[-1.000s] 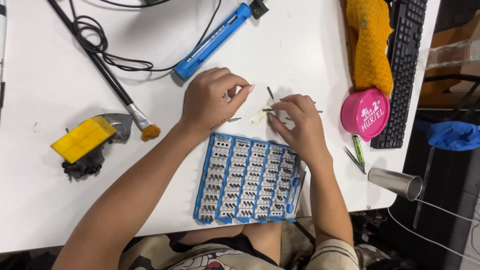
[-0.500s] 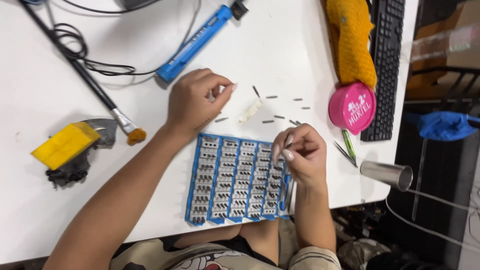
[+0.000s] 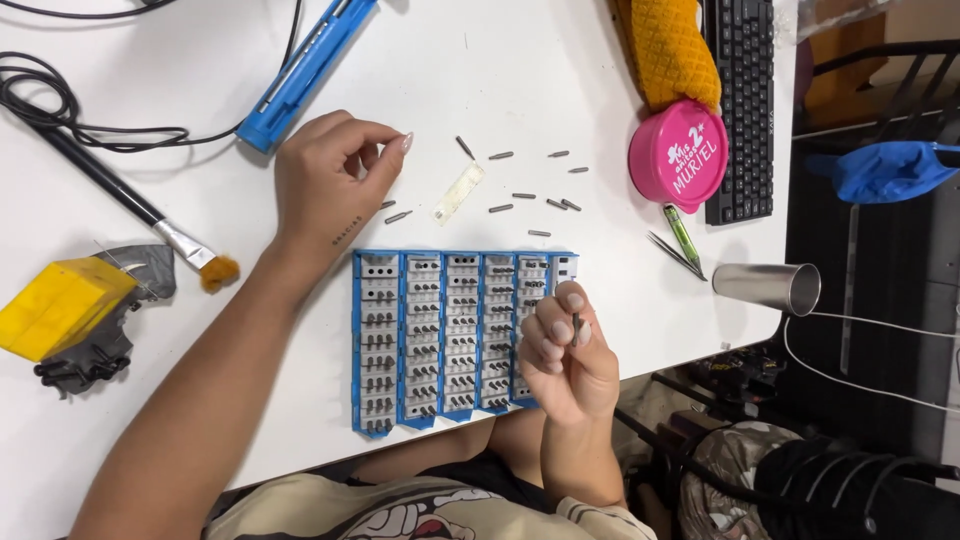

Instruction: The person picks up small drill bits from a white table and places them into a blue plastic organizer tray. They repeatedly pick up bits and insert them into the designated slots within the tray.

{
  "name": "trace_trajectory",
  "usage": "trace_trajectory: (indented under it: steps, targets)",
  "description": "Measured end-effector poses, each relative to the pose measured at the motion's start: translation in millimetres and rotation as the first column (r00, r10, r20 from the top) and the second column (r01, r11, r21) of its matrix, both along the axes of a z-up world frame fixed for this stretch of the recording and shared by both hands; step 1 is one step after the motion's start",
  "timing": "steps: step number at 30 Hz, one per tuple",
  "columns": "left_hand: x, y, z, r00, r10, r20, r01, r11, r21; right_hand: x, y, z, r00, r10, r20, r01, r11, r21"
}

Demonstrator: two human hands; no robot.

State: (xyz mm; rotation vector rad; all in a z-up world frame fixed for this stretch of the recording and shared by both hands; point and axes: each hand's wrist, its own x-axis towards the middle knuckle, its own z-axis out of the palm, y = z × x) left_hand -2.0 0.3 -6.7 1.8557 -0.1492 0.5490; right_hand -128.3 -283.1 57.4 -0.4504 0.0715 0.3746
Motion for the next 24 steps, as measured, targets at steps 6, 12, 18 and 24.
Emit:
trace_trajectory:
  steps: [6,12,18,24]
  targets:
    - [-0.2,0.9,1.5,1.000,-0.008,-0.017,0.008,1.000,0.003,-4.7,7.3,9.3,1.000,0.012,-0.015,-0.011,0.999,0.051]
    - [0.0,1.0,2.7,1.000,-0.017,-0.011,0.018,1.000,0.004,-10.1,21.6,10.3,0.893,-0.148,0.424,0.322,0.870,-0.375]
    - [-2.1,-0.2,4.3,0.998,0.012,0.070,-0.019,0.996,0.091,-18.0,57.5,38.4,0.665,-0.073,0.743,0.687,0.449,-0.571]
    - [-2.4,-0.6,6.6,0.998,0.017,0.055,-0.022,0.996,0.086,-16.1,67.0,48.5,0.666,-0.058,0.744,0.703,0.382,-0.599]
